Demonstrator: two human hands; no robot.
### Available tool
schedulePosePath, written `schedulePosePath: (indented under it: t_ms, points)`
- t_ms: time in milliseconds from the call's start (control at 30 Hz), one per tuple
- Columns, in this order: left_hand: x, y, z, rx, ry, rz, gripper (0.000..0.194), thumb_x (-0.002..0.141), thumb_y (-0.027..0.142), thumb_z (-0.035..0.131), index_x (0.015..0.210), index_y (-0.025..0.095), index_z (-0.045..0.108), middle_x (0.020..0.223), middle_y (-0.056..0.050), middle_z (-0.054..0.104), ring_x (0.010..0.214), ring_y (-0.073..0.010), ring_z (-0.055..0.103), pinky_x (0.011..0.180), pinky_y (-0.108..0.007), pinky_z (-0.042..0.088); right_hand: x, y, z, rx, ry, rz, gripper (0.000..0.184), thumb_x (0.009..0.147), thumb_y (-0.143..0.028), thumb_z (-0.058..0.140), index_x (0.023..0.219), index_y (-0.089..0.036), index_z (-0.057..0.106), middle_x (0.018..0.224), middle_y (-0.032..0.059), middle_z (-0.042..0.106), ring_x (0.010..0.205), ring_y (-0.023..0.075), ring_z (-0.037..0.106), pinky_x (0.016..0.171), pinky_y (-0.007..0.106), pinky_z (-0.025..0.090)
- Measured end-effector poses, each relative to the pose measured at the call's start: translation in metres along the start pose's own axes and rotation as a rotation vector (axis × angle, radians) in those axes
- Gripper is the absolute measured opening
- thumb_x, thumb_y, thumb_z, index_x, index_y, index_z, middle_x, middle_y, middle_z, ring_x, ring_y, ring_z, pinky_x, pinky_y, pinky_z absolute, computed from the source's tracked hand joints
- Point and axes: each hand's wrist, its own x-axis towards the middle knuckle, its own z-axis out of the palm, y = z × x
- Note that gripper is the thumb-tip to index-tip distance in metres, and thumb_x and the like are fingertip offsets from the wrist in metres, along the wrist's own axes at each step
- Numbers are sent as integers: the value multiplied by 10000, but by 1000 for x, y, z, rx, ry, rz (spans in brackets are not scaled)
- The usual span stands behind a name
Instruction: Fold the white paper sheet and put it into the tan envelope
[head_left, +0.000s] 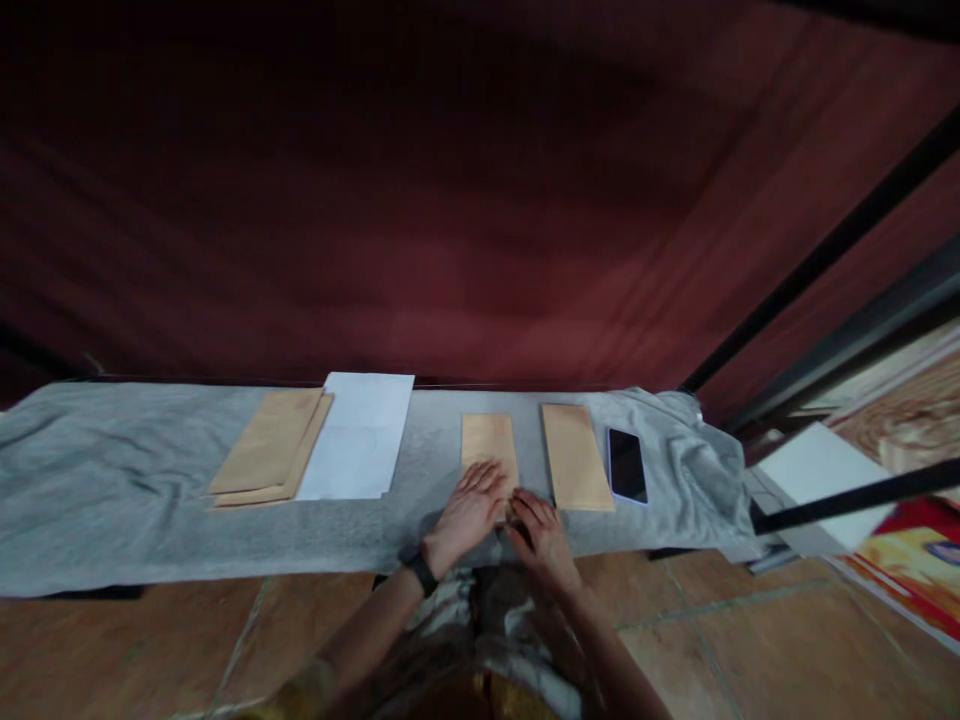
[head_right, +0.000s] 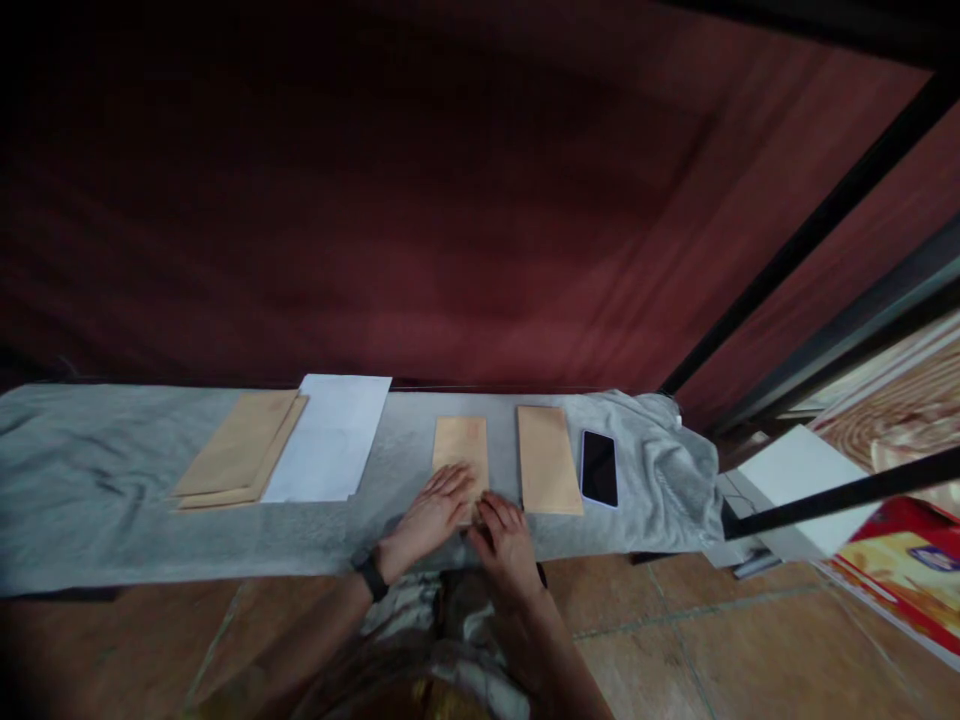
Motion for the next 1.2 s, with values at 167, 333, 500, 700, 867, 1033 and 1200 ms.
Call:
schedulePosePath:
  t_ms: [167,333,500,700,867,1033,1200]
  points:
    - [58,-27,27,55,-2,-114,593,1029,400,410,1556,131,375,1650,-144,348,1543,-266,277,1258,-479,234,-2,-2,0,-10,29,-18,436,968,-291,592,1399,-231,565,1388,107,621,1274,252,566,1048,446,487]
    - [105,-49,43,84,27,-131,629,1040,506,330,1571,171,367,1658,-108,338,1558,-254,236,1273,-493,167,2,-7,-1,-7,16,12,464,949,-260,582,1412,-247,552,1404,102,608,1277,261,561,1051,459,479]
    - [116,-54,49,77,32,-96,635,1044,513,304,1582,178,345,1654,-103,343,1555,-242,248,1278,-481,130,5,-11,-3,-20,4,29,445,956,-258,577,1401,-261,557,1376,90,621,1255,258,572,1037,445,483]
    - [78,-43,47,40,3,33,587,1059,475,309,1575,198,356,1650,-69,361,1546,-184,265,1277,-400,151,6,-11,-1,-22,9,43,285,1011,-290,535,1285,-277,610,1299,66,648,1194,240,589,1005,426,474]
    - [39,-28,37,-81,-43,105,556,1073,422,310,1553,154,389,1635,-106,383,1534,-204,299,1264,-410,215,7,-13,3,-37,54,85,209,1039,-347,505,1184,-270,636,1224,59,677,1103,230,613,966,409,464]
    - [8,-24,23,-245,-71,102,479,1086,370,287,1498,227,485,1559,-60,510,1460,-156,430,1229,-376,314,9,-13,7,-55,80,120,211,1028,-364,506,1138,-261,654,1208,64,688,1106,234,615,943,391,457]
    - [-26,-22,21,-316,47,48,461,1021,396,507,1455,242,529,1514,-65,563,1418,-187,490,1202,-408,385,10,-13,8,-41,72,150,235,1012,-360,512,1167,-245,647,1205,70,687,1092,237,617,925,381,452]
